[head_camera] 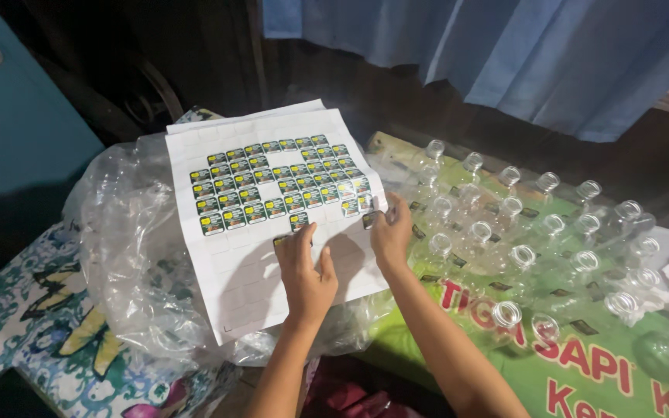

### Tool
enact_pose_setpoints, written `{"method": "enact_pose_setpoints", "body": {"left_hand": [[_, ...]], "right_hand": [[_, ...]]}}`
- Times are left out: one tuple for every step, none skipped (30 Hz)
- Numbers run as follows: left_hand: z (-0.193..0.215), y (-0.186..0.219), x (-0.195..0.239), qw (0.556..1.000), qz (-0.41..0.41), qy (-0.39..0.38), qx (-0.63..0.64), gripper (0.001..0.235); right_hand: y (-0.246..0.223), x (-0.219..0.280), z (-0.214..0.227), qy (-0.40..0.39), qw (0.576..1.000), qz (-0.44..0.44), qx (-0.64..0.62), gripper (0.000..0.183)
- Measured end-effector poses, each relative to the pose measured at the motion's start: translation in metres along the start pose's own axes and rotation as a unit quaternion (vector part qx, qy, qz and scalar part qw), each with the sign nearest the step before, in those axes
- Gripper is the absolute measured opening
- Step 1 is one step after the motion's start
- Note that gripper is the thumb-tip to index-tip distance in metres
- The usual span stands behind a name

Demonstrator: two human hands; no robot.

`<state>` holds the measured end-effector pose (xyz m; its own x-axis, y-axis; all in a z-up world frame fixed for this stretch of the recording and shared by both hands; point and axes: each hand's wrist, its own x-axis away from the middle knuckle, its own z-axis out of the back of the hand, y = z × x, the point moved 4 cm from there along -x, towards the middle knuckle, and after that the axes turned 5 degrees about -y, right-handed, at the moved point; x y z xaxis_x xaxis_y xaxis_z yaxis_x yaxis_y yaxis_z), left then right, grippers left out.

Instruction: The person sits on the floor and repeatedly picks up clear plastic bottles, applies a printed label to each bottle, and places the labeled bottle back on the table. The process is repeated for multiple bottles throughout the clip.

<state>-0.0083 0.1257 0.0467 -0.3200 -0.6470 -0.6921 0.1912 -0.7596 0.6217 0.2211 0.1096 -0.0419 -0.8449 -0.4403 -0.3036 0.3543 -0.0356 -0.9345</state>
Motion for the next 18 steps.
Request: {"method": "enact_pose_setpoints", "body": {"left_hand": [[-0.001, 0.003, -0.002, 1.000, -0.012, -0.002, -0.001, 0.048], [-0.003, 0.007, -0.005, 1.000, -0.025, -0.003, -0.002, 0.047], [-0.005, 0.011, -0.008, 0.999, -0.037, -0.004, -0.004, 0.047], [-0.007, 0.013, -0.011, 0.999, -0.039, -0.009, -0.007, 0.045], [-0.010, 0.014, -0.014, 0.999, -0.041, -0.014, -0.010, 0.043], [-0.012, 0.015, -0.016, 0.999, -0.043, -0.020, -0.013, 0.041], [-0.015, 0.013, -0.019, 0.999, -0.042, -0.031, -0.009, 0.041], [-0.019, 0.011, -0.021, 0.998, -0.040, -0.043, -0.004, 0.040], [-0.023, 0.009, -0.021, 0.998, -0.038, -0.055, 0.002, 0.040], [-0.027, 0.007, -0.018, 0.998, -0.035, -0.050, 0.000, 0.037], [-0.030, 0.004, -0.014, 0.998, -0.033, -0.045, -0.001, 0.034], [-0.034, 0.001, -0.009, 0.999, -0.030, -0.039, -0.003, 0.031], [-0.039, -0.005, -0.001, 0.998, 0.028, -0.051, 0.036, 0.023], [-0.045, -0.010, 0.011, 0.992, 0.087, -0.063, 0.074, 0.015], [-0.050, -0.012, 0.025, 0.980, 0.145, -0.074, 0.111, 0.007], [-0.061, -0.013, 0.046, 0.930, 0.250, -0.134, 0.233, 0.004], [-0.071, -0.010, 0.067, 0.850, 0.349, -0.188, 0.347, 0.010], [-0.075, -0.005, 0.090, 0.784, 0.423, -0.280, 0.357, 0.010]], "right_hand": [[0.009, -0.007, -0.002, -0.010, 0.998, -0.052, -0.034, 0.044], [0.017, -0.013, -0.004, -0.020, 0.992, -0.104, -0.068, 0.043], [0.024, -0.017, -0.005, -0.031, 0.982, -0.154, -0.103, 0.042], [0.024, -0.019, -0.006, -0.030, 0.985, -0.128, -0.108, 0.039], [0.022, -0.020, -0.008, -0.029, 0.988, -0.102, -0.113, 0.037], [0.022, -0.019, -0.008, -0.028, 0.990, -0.077, -0.118, 0.034], [0.022, -0.017, -0.009, -0.037, 0.989, -0.081, -0.116, 0.036], [0.021, -0.012, -0.010, -0.045, 0.989, -0.085, -0.112, 0.039], [0.019, -0.006, -0.010, -0.053, 0.989, -0.090, -0.109, 0.041], [0.016, 0.000, -0.009, -0.058, 0.988, -0.077, -0.122, 0.043], [0.012, 0.006, -0.008, -0.063, 0.987, -0.064, -0.136, 0.044], [0.007, 0.010, -0.007, -0.069, 0.985, -0.050, -0.149, 0.046], [0.006, 0.015, -0.006, -0.075, 0.981, -0.073, -0.163, 0.045], [0.005, 0.021, -0.004, -0.082, 0.976, -0.096, -0.178, 0.044], [0.004, 0.025, -0.002, -0.089, 0.970, -0.119, -0.192, 0.044], [0.001, 0.027, 0.000, -0.091, 0.971, -0.108, -0.191, 0.042], [-0.001, 0.028, 0.002, -0.092, 0.972, -0.097, -0.191, 0.039], [-0.004, 0.030, 0.004, -0.092, 0.974, -0.087, -0.190, 0.037]]}}
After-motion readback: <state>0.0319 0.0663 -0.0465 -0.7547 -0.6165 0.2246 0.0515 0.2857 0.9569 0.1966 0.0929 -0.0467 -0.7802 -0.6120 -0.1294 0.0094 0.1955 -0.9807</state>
